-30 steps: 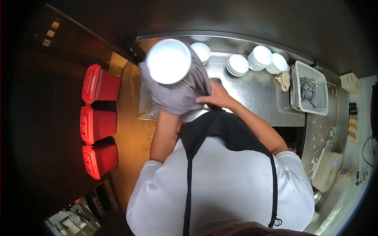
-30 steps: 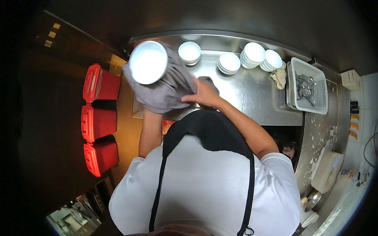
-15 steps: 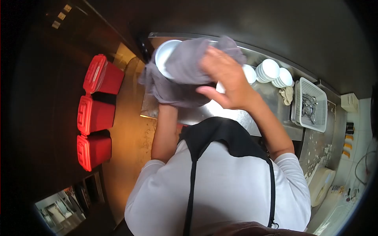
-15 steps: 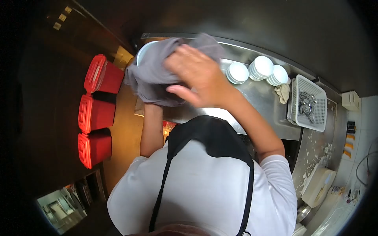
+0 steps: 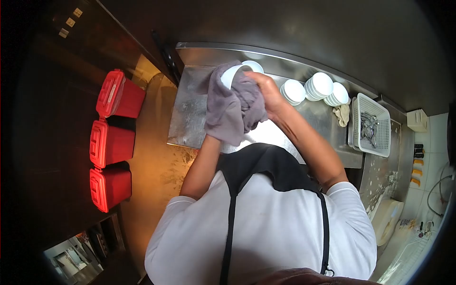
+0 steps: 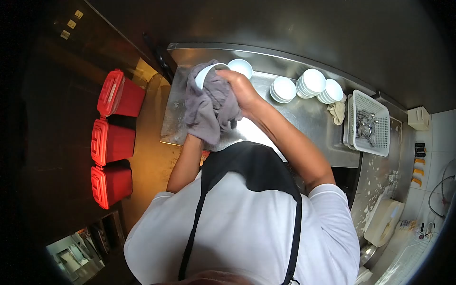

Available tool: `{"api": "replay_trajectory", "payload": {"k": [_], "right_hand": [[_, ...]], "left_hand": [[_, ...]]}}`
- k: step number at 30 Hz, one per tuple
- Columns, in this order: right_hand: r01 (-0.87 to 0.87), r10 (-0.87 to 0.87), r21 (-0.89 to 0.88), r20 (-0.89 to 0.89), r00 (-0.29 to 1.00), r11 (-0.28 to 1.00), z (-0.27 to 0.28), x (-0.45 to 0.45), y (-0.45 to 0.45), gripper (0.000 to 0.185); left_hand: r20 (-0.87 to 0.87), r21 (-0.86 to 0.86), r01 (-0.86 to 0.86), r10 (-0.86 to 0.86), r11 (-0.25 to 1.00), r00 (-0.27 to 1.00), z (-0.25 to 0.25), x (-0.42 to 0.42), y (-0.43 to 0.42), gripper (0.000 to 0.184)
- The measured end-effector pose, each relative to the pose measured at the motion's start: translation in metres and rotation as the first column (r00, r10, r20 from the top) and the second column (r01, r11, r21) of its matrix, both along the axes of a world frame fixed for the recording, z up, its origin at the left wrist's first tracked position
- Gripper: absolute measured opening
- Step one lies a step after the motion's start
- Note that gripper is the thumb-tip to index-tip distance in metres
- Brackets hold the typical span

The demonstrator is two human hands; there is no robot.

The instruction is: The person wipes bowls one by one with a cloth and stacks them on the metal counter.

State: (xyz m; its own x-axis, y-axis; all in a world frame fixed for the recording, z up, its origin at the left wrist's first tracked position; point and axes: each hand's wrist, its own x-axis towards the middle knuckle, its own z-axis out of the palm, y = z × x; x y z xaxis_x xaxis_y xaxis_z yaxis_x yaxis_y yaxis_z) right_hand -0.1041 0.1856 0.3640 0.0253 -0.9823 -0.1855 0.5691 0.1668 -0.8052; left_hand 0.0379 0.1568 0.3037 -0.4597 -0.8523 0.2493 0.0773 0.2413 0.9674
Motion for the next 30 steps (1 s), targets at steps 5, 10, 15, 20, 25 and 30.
{"api": "replay_trajectory", "payload": {"k": [5,10,15,20,25,30], "right_hand": [[0.329,-0.155,-0.4,0.409,0.899,0.855,0.037,-0.031,0.023,0.054],[-0.003,-0.751,-0.789,-0.585,0.307,0.614,0.032,-0.036,0.061,0.054],[-0.276,-0.868,-0.894,-0.422,0.26,0.353,-0.017,-0.014,0.041,0.059],[-0.005,-0.306,-0.534,-0.493,0.815,0.846,0.002,-0.013,0.039,0.041],[0.242,-0.243,-0.083,-0.003,0.97,0.967,-0.038,0.002,0.027,0.047],[0.043,-0.012,0.066,-0.412,0.911,0.997,-0.117,-0.02,0.054,0.058]], "left_hand": [[-0.771,0.388,0.325,0.111,0.863,0.627,0.064,0.004,0.015,0.048],[-0.595,0.482,0.093,0.248,0.871,0.764,0.029,-0.001,0.002,0.052],[0.011,-0.063,0.038,-0.038,0.997,0.999,-0.025,-0.005,-0.003,0.042],[0.138,-0.053,0.092,-0.084,0.994,0.987,-0.034,0.006,-0.009,0.036],[0.273,-0.27,-0.139,0.215,0.953,0.938,-0.088,-0.013,-0.019,0.032],[0.41,-0.473,-0.218,0.433,0.854,0.803,-0.15,-0.021,-0.073,0.031]]}}
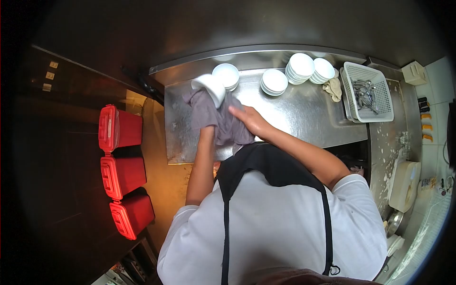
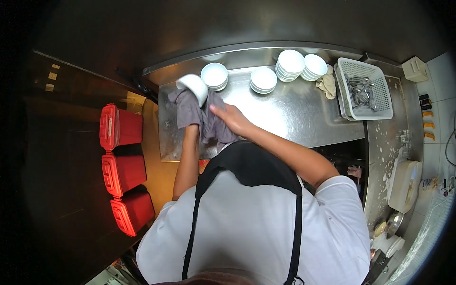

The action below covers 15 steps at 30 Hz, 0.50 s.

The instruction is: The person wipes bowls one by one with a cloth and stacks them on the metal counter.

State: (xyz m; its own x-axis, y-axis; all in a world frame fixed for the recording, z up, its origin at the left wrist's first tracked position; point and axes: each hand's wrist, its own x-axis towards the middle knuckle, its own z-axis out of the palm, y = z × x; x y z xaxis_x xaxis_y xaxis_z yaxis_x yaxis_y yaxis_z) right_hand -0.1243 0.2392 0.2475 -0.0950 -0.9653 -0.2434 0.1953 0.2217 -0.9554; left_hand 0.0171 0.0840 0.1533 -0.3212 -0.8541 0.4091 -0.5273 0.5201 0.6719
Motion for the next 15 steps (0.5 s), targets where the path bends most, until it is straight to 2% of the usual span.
{"api": "replay_trajectory", "payload": {"k": [1,2,5,7,8,9,11,12,15], "right_hand": [[-0.077,0.081,0.035,-0.123,0.989,0.996,-0.009,-0.005,0.005,0.057],[-0.153,0.206,0.171,-0.365,0.908,0.973,0.009,-0.014,0.007,0.055],[-0.027,0.083,0.084,-0.782,0.618,0.996,0.013,-0.032,0.007,0.041],[0.165,-0.31,-0.264,-0.852,0.423,0.95,-0.013,-0.059,0.004,0.031],[0.153,-0.379,-0.35,-0.884,0.274,0.924,-0.024,-0.078,0.001,0.028],[0.123,-0.445,-0.432,-0.888,0.118,0.894,-0.032,-0.095,0.0,0.025],[0.131,-0.231,-0.217,-0.968,0.102,0.967,-0.043,-0.116,0.004,0.024],[0.127,-0.155,-0.139,-0.979,0.13,0.982,-0.046,-0.122,0.008,0.017],[0.149,-0.062,-0.038,-0.985,0.158,0.988,-0.068,-0.129,0.007,0.012]], "left_hand": [[0.052,-0.014,-0.019,0.02,1.0,0.998,-0.008,-0.003,-0.014,0.031],[0.1,-0.01,-0.033,0.034,0.999,0.994,-0.008,-0.007,-0.025,0.031],[0.323,0.058,-0.054,0.032,0.997,0.946,0.008,-0.031,-0.053,0.029],[0.487,0.035,-0.019,0.0,0.999,0.874,0.03,-0.047,-0.063,0.03],[0.596,0.007,0.044,-0.039,0.999,0.802,0.018,-0.051,-0.076,0.031],[0.549,-0.036,0.058,-0.028,0.998,0.835,0.01,-0.054,-0.081,0.032],[0.445,-0.123,0.073,-0.011,0.99,0.895,0.001,-0.058,-0.086,0.034],[0.431,-0.092,0.068,-0.022,0.993,0.902,-0.002,-0.059,-0.086,0.036],[0.41,-0.034,0.061,-0.042,0.998,0.911,-0.016,-0.057,-0.087,0.039]]}}
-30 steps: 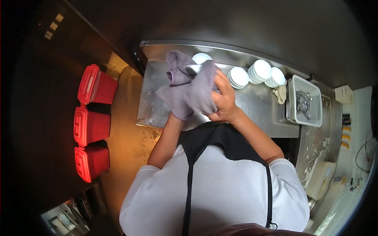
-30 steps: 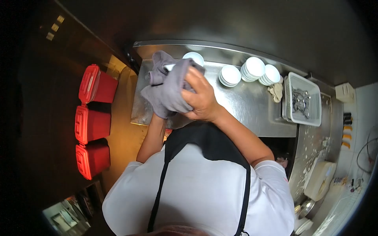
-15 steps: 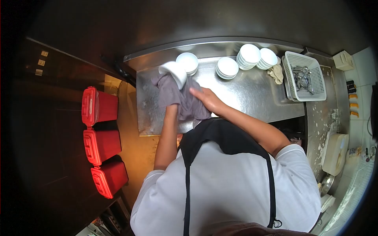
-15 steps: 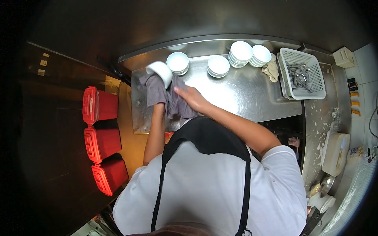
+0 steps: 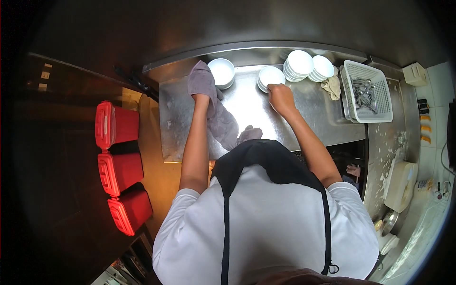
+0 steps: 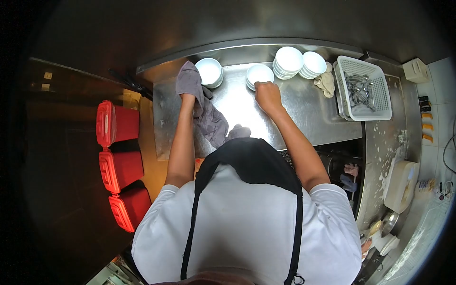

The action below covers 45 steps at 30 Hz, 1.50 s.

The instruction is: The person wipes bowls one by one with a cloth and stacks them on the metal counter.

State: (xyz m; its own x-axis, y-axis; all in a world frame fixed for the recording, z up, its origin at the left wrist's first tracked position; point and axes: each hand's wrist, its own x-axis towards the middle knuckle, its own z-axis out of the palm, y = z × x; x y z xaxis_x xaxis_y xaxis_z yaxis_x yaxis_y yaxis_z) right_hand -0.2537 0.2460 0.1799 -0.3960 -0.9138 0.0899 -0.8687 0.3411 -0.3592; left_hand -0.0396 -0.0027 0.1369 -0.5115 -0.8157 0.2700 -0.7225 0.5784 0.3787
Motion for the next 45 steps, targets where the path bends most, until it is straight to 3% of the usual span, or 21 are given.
{"api": "replay_trajectory", "payload": {"k": [2,4,6,8,11,14,17,22,25,29,31,34,35,38,45], "right_hand": [[-0.026,0.021,-0.096,-0.054,0.998,0.995,-0.003,-0.003,0.002,0.01],[-0.024,0.012,-0.134,-0.09,0.996,0.991,-0.008,-0.004,0.0,0.008],[-0.006,-0.009,-0.193,-0.079,0.997,0.981,-0.011,-0.004,0.0,0.005],[-0.02,-0.001,-0.23,-0.09,0.996,0.973,-0.009,-0.003,0.002,0.003],[-0.083,0.052,-0.247,-0.128,0.99,0.965,-0.009,0.003,0.006,0.001],[-0.125,0.089,-0.248,-0.15,0.985,0.961,-0.014,0.007,0.01,0.004],[-0.128,0.088,-0.262,-0.16,0.983,0.957,-0.019,0.004,0.013,0.007],[-0.169,0.116,-0.292,-0.191,0.975,0.941,-0.021,0.0,0.015,0.007],[-0.056,0.052,-0.084,-0.039,0.998,0.995,-0.007,0.004,0.014,0.007],[-0.127,0.102,-0.105,-0.211,0.972,0.986,0.014,-0.005,0.009,0.037],[-0.069,0.059,-0.027,-0.27,0.961,0.997,0.018,-0.012,-0.004,0.059],[-0.129,0.126,0.105,0.036,0.991,0.986,0.016,-0.036,-0.022,0.087],[-0.132,0.128,0.168,0.03,0.991,0.977,0.017,-0.04,-0.026,0.089],[-0.131,0.133,0.316,0.016,0.991,0.94,0.021,-0.048,-0.034,0.096],[-0.122,0.145,0.377,-0.031,0.989,0.918,0.033,-0.044,-0.037,0.097]], "left_hand": [[0.01,-0.014,0.012,-0.012,1.0,1.0,-0.013,0.0,-0.007,0.038],[-0.061,0.176,-0.049,0.061,0.983,0.996,-0.013,0.0,-0.004,0.039],[-0.077,0.166,-0.053,0.067,0.985,0.995,-0.007,-0.003,-0.002,0.039],[-0.036,-0.041,-0.007,0.006,0.999,0.999,-0.015,-0.003,-0.004,0.037],[0.097,-0.026,0.037,-0.034,0.999,0.995,0.0,-0.004,-0.004,0.033],[-0.031,-0.039,0.099,-0.1,0.994,0.994,0.017,-0.002,-0.003,0.025],[0.115,-0.23,0.288,-0.268,0.93,0.957,0.04,0.017,0.012,0.019],[-0.18,0.131,0.313,-0.288,0.941,0.941,0.06,0.05,0.051,0.035],[-0.179,0.213,0.312,-0.277,0.926,0.944,0.06,0.067,0.084,0.051],[-0.276,0.105,0.391,-0.351,0.915,0.895,0.053,0.077,0.112,0.062],[-0.189,0.164,0.392,-0.362,0.905,0.913,0.055,0.08,0.122,0.066],[-0.151,0.229,0.396,-0.37,0.889,0.917,0.073,0.081,0.135,0.068],[-0.154,0.247,0.398,-0.37,0.884,0.916,0.077,0.083,0.136,0.069],[-0.168,0.076,0.41,-0.394,0.909,0.904,0.061,0.089,0.133,0.067],[-0.158,0.157,0.38,-0.357,0.912,0.921,0.076,0.088,0.146,0.073]]}}
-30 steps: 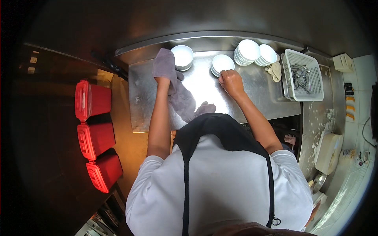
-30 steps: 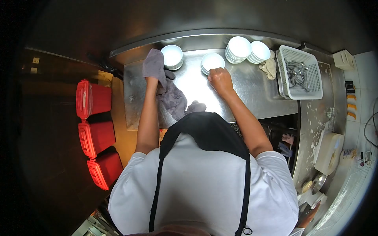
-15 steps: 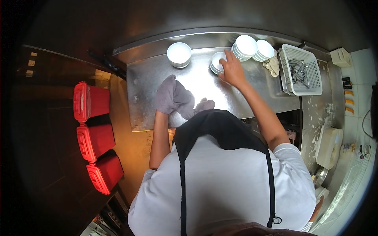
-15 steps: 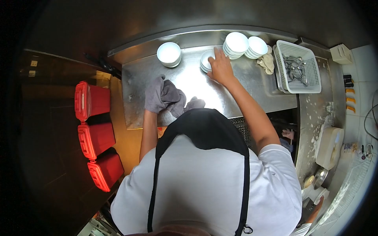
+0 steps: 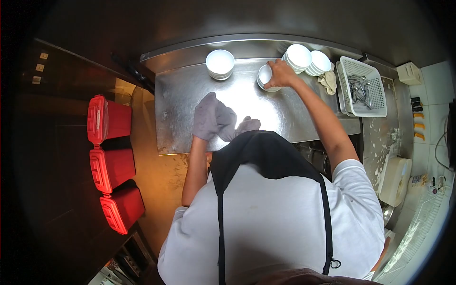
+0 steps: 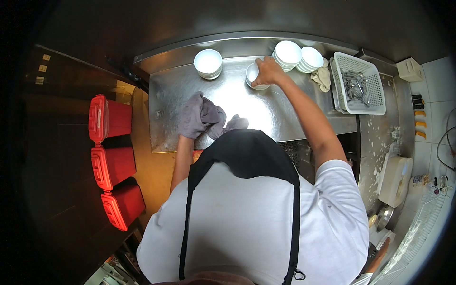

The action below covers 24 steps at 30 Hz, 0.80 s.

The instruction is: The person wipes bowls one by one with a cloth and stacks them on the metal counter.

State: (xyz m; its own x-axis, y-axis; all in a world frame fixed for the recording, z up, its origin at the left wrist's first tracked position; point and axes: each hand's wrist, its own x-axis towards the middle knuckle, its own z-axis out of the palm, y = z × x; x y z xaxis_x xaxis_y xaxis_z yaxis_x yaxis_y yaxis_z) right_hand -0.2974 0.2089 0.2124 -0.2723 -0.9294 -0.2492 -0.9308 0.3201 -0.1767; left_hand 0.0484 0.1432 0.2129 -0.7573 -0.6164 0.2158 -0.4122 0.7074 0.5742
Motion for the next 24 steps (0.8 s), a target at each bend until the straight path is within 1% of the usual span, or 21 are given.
{"api": "replay_trajectory", "payload": {"k": [1,2,4,6,7,10,11,12,13,14,15,16,17,18,19,20,21,23,24], "right_hand": [[-0.01,0.01,-0.006,-0.013,1.0,1.0,0.006,0.003,0.001,0.096],[-0.041,0.04,-0.072,-0.022,0.999,0.997,0.014,0.007,0.003,0.095],[-0.111,0.104,-0.197,-0.045,0.994,0.974,0.03,0.019,0.013,0.093],[-0.197,0.203,-0.402,-0.028,0.979,0.894,0.048,0.036,0.025,0.092],[-0.232,0.255,-0.5,-0.024,0.967,0.834,0.059,0.047,0.03,0.092],[-0.264,0.377,-0.562,0.093,0.922,0.784,0.109,0.095,0.044,0.087],[-0.27,0.396,-0.568,0.109,0.912,0.778,0.115,0.105,0.048,0.082],[-0.314,0.433,-0.575,0.078,0.898,0.755,0.116,0.111,0.051,0.079],[-0.355,0.464,-0.582,0.045,0.885,0.732,0.118,0.115,0.054,0.075],[-0.351,0.465,-0.61,0.034,0.884,0.711,0.123,0.119,0.057,0.072],[-0.347,0.465,-0.637,0.02,0.885,0.688,0.13,0.122,0.059,0.068],[-0.347,0.465,-0.662,0.003,0.886,0.665,0.136,0.124,0.063,0.064],[-0.336,0.472,-0.69,0.01,0.881,0.642,0.14,0.125,0.066,0.061],[-0.325,0.482,-0.716,0.018,0.876,0.618,0.142,0.127,0.07,0.057],[-0.316,0.493,-0.741,0.024,0.87,0.593,0.143,0.129,0.075,0.053],[-0.293,0.498,-0.746,0.059,0.865,0.597,0.14,0.133,0.078,0.041],[-0.32,0.479,-0.724,0.017,0.878,0.611,0.137,0.137,0.076,0.037],[-0.365,0.438,-0.677,-0.069,0.896,0.64,0.131,0.146,0.07,0.031],[-0.346,0.432,-0.696,-0.056,0.9,0.629,0.125,0.15,0.067,0.029]], "left_hand": [[-0.007,0.05,-0.035,0.036,0.998,0.999,0.0,-0.002,0.003,0.075],[-0.013,0.101,-0.071,0.073,0.992,0.997,0.0,-0.004,0.005,0.077],[-0.221,0.334,-0.063,0.143,0.94,0.965,-0.014,-0.013,0.01,0.067],[-0.241,0.222,0.033,0.022,0.974,0.97,-0.018,-0.031,0.007,0.063],[-0.124,0.0,0.134,-0.133,0.991,0.983,-0.012,-0.046,-0.002,0.064],[-0.151,-0.055,0.172,-0.179,0.983,0.972,0.037,-0.071,0.008,0.048],[-0.42,0.14,0.173,-0.1,0.975,0.902,0.044,-0.078,0.015,0.044],[-0.577,0.528,0.329,0.046,0.783,0.816,0.04,-0.081,0.02,0.042],[-0.642,0.75,0.479,0.328,0.456,0.693,0.042,-0.084,0.026,0.04],[-0.606,0.753,0.65,0.493,0.102,0.624,0.045,-0.083,0.026,0.041],[-0.497,0.597,0.766,0.639,-0.239,0.587,0.049,-0.083,0.025,0.043],[-0.469,0.589,0.763,0.657,-0.265,0.59,0.061,-0.081,0.03,0.038],[-0.559,0.67,0.735,0.58,-0.106,0.593,0.059,-0.082,0.031,0.036],[-0.632,0.714,0.697,0.488,0.065,0.602,0.055,-0.082,0.034,0.035],[-0.686,0.72,0.651,0.385,0.24,0.617,0.051,-0.082,0.036,0.033],[-0.679,0.713,0.679,0.416,0.175,0.606,0.047,-0.083,0.034,0.032],[-0.667,0.702,0.704,0.447,0.11,0.595,0.044,-0.083,0.033,0.03],[-0.674,0.676,0.734,0.452,0.06,0.584,0.047,-0.085,0.034,0.029],[-0.681,0.635,0.508,0.11,0.582,0.724,0.049,-0.085,0.038,0.028]]}}
